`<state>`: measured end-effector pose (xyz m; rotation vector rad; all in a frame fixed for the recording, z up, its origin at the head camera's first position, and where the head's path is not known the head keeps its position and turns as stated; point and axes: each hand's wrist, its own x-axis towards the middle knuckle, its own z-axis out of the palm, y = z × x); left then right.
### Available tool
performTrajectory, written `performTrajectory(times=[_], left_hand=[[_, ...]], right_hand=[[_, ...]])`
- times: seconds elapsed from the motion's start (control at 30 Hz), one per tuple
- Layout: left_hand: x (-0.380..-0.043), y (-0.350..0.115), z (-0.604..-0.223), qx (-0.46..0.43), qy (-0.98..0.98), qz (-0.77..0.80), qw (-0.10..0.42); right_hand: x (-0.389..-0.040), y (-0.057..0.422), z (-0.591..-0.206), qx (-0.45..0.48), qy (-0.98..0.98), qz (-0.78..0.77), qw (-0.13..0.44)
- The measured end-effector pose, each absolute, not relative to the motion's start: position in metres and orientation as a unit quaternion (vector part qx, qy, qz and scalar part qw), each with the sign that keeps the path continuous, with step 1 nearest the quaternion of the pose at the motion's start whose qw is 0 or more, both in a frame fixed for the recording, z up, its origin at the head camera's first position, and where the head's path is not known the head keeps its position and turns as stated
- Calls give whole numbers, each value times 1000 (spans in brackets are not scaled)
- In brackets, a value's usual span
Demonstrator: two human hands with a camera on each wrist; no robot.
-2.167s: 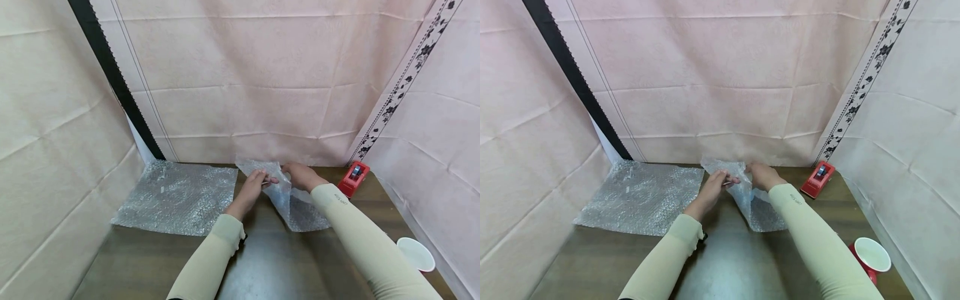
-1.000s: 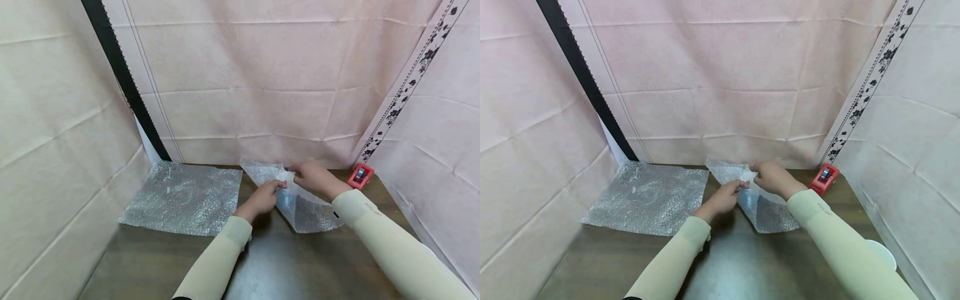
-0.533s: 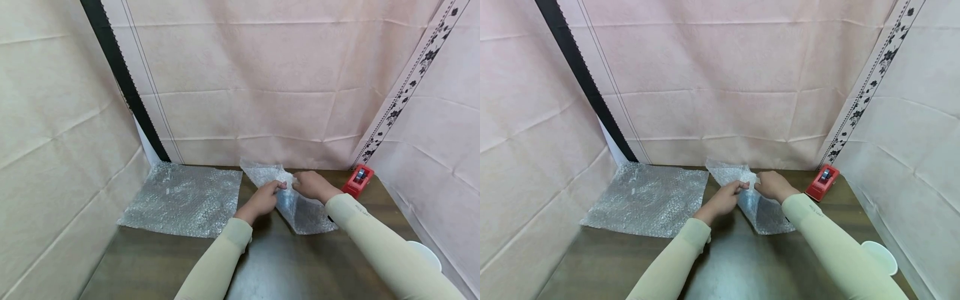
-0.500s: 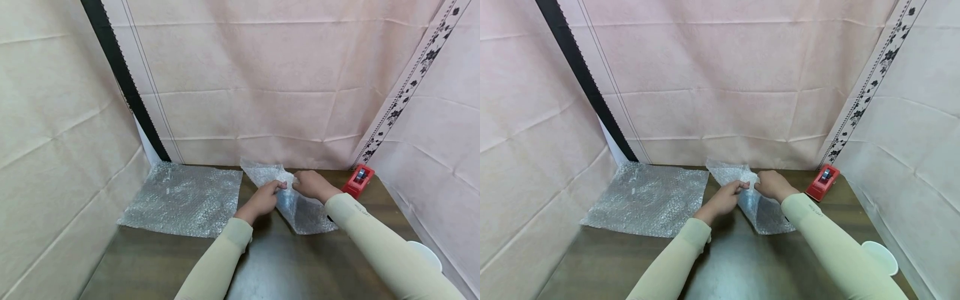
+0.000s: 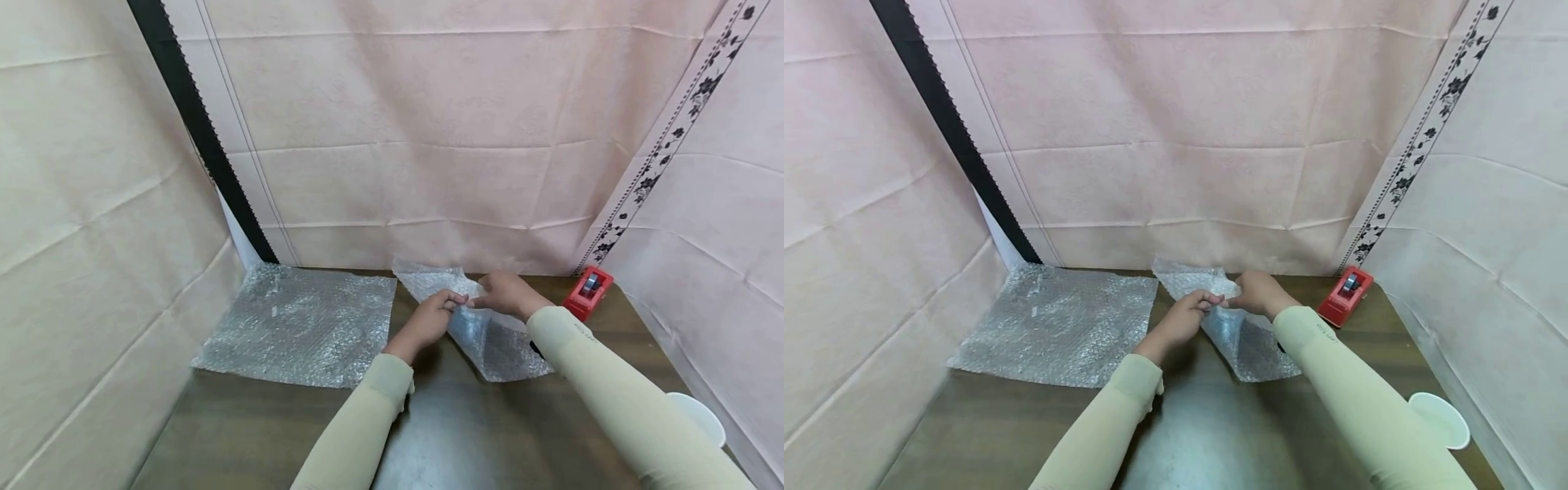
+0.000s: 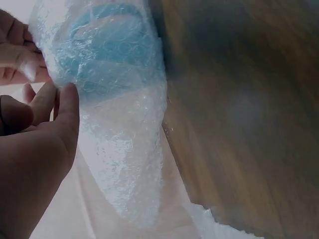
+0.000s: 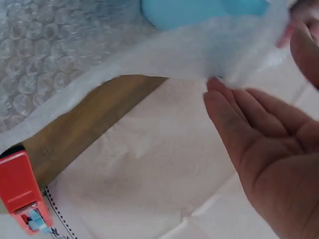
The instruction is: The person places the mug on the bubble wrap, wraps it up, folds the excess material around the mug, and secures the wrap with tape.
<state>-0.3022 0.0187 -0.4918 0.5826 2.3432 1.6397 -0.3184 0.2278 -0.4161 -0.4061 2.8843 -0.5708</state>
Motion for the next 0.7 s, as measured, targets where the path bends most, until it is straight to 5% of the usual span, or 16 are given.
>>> performTrajectory(times=[0.3, 0.57, 0.7], left_hand=[[-302, 12, -489, 171, 723, 649, 165], [-306, -13, -496, 20, 758, 650, 54], [-303, -34, -497, 11, 818, 564, 111]], right_hand=[[-323, 214, -432, -116, 981, -146, 46], [-323, 206, -425, -147, 982, -114, 45], [-324, 203, -426, -157, 982, -90, 47]])
